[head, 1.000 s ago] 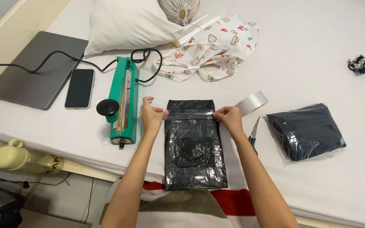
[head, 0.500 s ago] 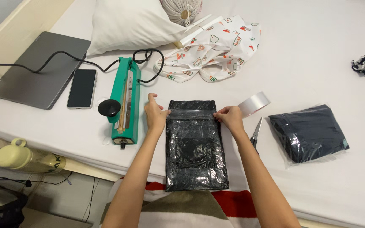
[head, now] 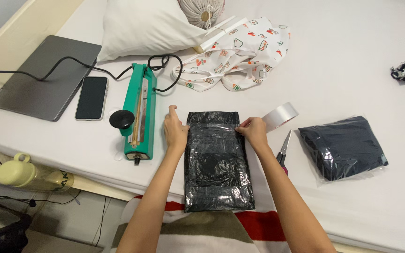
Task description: The person wraps a dark rectangular item in black plastic wrap on a bed. They fold the wrap around the item, smooth the edges, and secure the package with clear tape. Scissors are used to cut the tape.
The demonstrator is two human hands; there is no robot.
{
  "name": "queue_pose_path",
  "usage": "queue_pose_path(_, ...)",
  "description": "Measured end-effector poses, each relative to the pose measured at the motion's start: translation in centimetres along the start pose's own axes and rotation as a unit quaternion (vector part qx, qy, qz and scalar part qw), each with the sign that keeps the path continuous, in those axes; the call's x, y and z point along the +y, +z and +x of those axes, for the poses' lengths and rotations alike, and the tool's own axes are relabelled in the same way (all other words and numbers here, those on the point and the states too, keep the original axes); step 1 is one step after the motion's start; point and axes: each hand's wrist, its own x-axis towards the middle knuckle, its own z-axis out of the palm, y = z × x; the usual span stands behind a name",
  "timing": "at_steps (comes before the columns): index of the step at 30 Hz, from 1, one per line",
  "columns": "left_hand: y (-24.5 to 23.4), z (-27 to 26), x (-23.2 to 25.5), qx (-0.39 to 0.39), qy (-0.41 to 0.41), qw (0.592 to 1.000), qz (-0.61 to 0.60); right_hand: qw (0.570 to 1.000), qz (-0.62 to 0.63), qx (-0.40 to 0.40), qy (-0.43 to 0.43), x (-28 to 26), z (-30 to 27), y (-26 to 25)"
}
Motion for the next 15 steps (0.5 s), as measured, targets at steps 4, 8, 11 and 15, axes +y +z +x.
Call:
queue_pose_path(4, 0.12, -0.30, -0.09, 0.000, 0.009, 1.000, -0.006, 1.000, 0.008, 0.002, 0.010, -0.18, 0.03, -0.06)
queue_pose_path(8, 0.09, -0.58, 0.17, -0.004, 0.004, 1.000, 0.002, 1.000, -0.002, 0.020, -0.001, -0.53, -0.34, -0.09)
queue_pose_path(11, 0.00, -0.93, 0.44, -0.013, 0.000, 1.000, -0.009, 0.998, -0.035, 0.041, -0.036, -0.49, -0.72, -0.09)
queue_pose_path(15, -0.17, -0.96, 0.79, 0.003, 0.021, 1.000, 0.007, 0.995, -0.061, 0.053, -0.061, -0.01, -0.78, 0.29)
